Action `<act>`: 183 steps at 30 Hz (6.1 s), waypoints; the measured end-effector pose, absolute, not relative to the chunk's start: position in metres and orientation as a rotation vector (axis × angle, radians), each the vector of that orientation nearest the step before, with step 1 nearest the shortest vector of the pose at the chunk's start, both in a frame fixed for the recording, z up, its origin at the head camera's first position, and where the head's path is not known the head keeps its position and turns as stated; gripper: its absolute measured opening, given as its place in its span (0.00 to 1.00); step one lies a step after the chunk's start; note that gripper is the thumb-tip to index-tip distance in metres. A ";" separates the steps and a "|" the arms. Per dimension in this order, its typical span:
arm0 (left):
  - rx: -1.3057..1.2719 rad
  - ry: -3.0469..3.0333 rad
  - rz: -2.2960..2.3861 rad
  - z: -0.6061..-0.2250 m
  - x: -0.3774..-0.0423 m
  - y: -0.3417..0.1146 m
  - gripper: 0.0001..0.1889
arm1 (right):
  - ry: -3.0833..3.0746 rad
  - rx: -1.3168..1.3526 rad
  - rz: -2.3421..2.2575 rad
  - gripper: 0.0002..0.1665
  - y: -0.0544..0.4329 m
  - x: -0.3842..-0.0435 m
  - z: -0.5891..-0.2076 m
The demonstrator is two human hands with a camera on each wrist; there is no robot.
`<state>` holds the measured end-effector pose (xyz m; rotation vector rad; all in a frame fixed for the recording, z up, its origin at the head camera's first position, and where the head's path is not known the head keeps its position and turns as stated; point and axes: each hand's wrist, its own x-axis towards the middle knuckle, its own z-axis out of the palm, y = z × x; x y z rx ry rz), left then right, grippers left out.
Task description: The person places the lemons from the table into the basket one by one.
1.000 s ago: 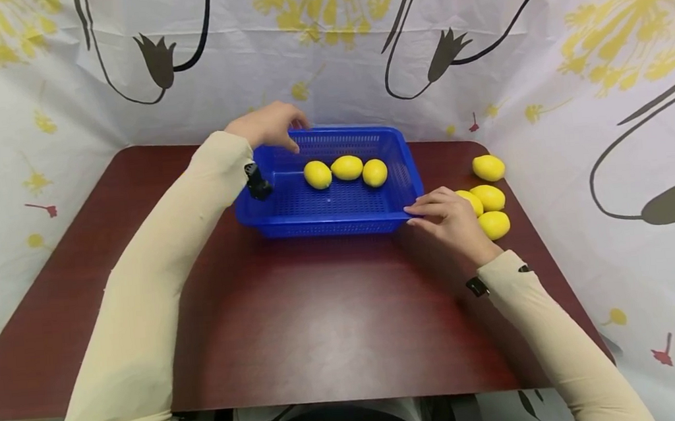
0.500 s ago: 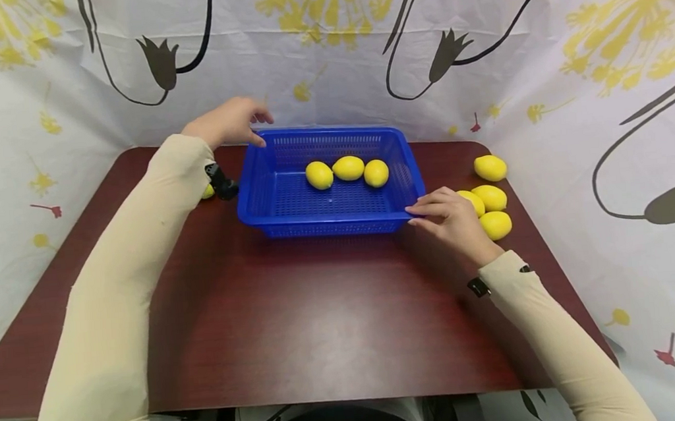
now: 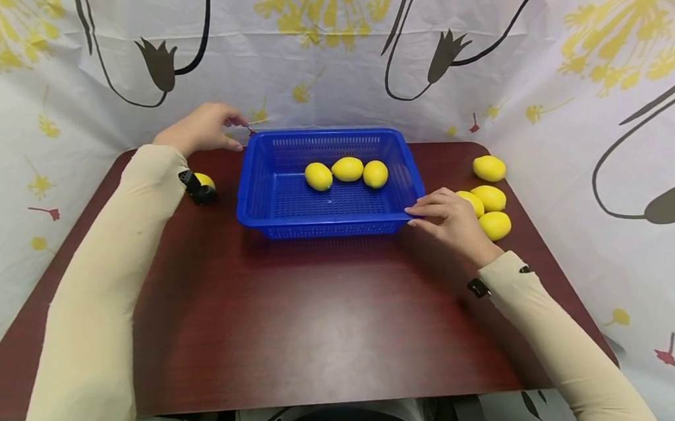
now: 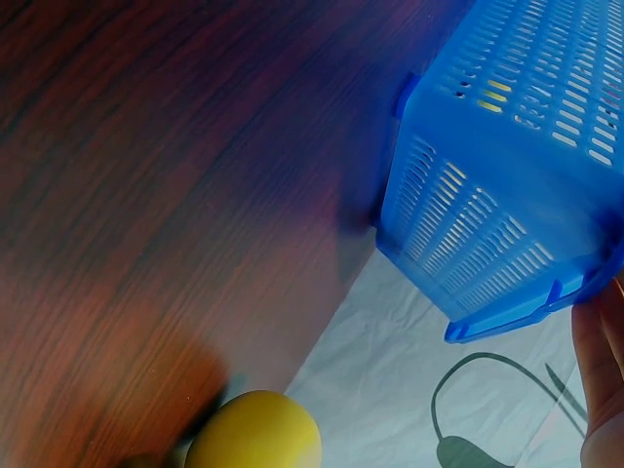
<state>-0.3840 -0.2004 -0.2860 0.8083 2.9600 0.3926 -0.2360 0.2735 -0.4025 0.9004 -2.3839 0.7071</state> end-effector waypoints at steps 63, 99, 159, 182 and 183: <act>0.404 2.932 0.505 -0.402 -0.355 -0.294 0.37 | -2.402 0.870 0.723 0.19 0.272 -0.235 -0.405; 0.452 2.945 0.434 -0.412 -0.351 -0.286 0.34 | -2.381 0.872 0.729 0.19 0.271 -0.236 -0.405; 0.587 3.034 0.399 -0.330 -0.361 -0.260 0.34 | -2.369 0.881 0.762 0.19 0.271 -0.239 -0.404; 0.716 3.030 0.416 -0.312 -0.365 -0.229 0.31 | -2.379 0.867 0.753 0.18 0.271 -0.238 -0.405; 0.722 3.029 0.412 -0.312 -0.366 -0.228 0.32 | -2.380 0.867 0.753 0.18 0.271 -0.238 -0.405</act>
